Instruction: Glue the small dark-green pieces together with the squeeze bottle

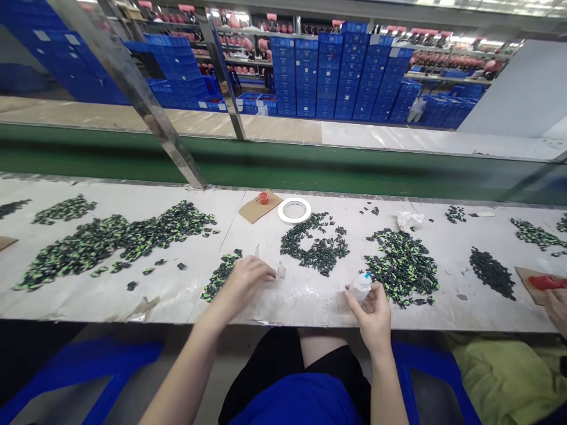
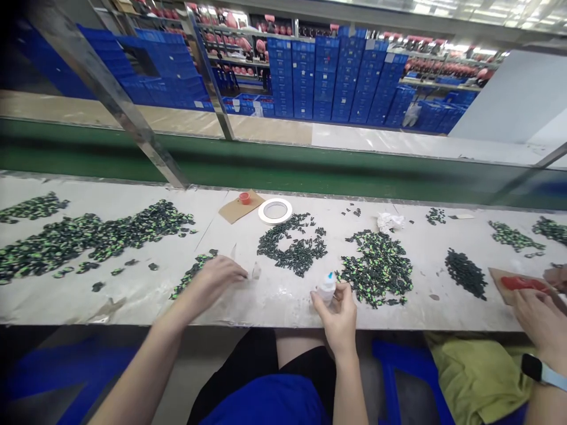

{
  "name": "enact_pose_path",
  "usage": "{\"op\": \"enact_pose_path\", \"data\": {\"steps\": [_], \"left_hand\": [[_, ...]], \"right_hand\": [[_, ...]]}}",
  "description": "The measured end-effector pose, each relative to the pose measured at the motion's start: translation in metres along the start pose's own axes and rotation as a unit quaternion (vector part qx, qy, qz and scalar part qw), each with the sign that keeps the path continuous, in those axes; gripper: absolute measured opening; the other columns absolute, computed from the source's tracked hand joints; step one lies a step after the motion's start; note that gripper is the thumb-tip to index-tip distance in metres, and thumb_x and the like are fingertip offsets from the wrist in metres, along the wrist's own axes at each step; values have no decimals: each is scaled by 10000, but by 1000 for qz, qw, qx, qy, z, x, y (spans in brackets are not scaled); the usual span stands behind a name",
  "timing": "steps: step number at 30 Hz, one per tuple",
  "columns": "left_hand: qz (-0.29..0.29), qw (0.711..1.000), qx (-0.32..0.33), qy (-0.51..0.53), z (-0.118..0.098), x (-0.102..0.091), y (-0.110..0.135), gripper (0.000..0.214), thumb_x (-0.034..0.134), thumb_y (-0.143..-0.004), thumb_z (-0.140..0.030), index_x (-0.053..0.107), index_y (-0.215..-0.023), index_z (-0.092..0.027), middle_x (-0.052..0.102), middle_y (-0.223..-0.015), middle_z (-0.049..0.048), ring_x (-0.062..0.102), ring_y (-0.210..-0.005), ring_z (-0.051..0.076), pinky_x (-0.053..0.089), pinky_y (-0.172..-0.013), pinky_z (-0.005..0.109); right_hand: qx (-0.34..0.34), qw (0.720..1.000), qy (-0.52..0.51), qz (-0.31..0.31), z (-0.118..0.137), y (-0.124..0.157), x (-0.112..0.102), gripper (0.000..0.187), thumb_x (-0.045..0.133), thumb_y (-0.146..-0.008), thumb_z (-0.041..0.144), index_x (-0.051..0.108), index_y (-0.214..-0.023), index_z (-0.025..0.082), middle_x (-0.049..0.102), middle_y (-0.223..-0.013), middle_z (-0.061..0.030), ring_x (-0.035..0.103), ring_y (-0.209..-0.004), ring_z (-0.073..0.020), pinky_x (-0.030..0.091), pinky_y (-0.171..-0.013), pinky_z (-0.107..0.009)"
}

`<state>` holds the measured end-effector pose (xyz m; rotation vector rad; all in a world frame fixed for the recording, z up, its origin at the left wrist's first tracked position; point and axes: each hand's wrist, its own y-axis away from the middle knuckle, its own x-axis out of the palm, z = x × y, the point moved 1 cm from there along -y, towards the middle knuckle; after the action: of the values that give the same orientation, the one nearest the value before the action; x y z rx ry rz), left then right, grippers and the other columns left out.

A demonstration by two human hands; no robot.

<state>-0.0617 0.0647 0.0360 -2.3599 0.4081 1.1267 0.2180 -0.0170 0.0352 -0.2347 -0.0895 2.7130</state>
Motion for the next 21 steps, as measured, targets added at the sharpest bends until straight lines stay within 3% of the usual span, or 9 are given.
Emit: {"op": "enact_pose_path", "data": {"steps": [4, 7, 9, 12, 17, 21], "left_hand": [[33, 996, 41, 78, -43, 45, 2, 179, 530, -916, -249, 707, -902, -230, 725, -831, 47, 593, -820, 210, 474, -788, 367], [-38, 996, 22, 74, -51, 61, 3, 185, 541, -915, -267, 721, -911, -224, 707, -799, 56, 582, -819, 215, 498, -753, 368], [-83, 993, 11, 85, -50, 64, 6, 192, 557, -908, -276, 715, -1004, -222, 708, -836, 67, 586, -850, 223, 523, -731, 365], [-121, 984, -4, 131, -48, 64, 14, 221, 580, -896, -255, 697, -1081, -224, 730, -905, 68, 626, -887, 218, 558, -751, 365], [-143, 968, -76, 191, -51, 67, 18, 273, 628, -863, -224, 682, -1131, -224, 743, -932, 62, 702, -857, 193, 588, -788, 344], [-154, 966, -83, 189, -53, 69, 15, 268, 655, -846, -243, 692, -1110, -216, 750, -910, 62, 719, -831, 194, 590, -795, 345]], "right_hand": [[-1, 999, -46, -20, -3, 7, 1, 311, 779, -633, 407, 617, -785, 189, 669, -702, -20, 622, -637, -190, 497, -583, -288], [4, 994, -96, -57, -13, 8, 2, 324, 770, -630, 428, 664, -800, 174, 687, -737, -38, 631, -680, -206, 500, -621, -305], [8, 992, -98, -73, -17, 7, 4, 338, 743, -654, 466, 665, -784, 164, 687, -732, -48, 623, -665, -199, 493, -608, -302], [16, 996, -42, -73, -14, 8, 11, 374, 664, -724, 531, 623, -675, 163, 601, -567, -9, 522, -498, -144, 426, -485, -261], [6, 999, 37, -34, 2, 7, 24, 401, 630, -752, 548, 576, -606, 179, 558, -515, 13, 492, -492, -135, 417, -484, -246], [-5, 996, 81, -20, 3, 5, 29, 390, 635, -755, 534, 582, -617, 173, 566, -522, 11, 493, -509, -137, 402, -479, -235]]}}
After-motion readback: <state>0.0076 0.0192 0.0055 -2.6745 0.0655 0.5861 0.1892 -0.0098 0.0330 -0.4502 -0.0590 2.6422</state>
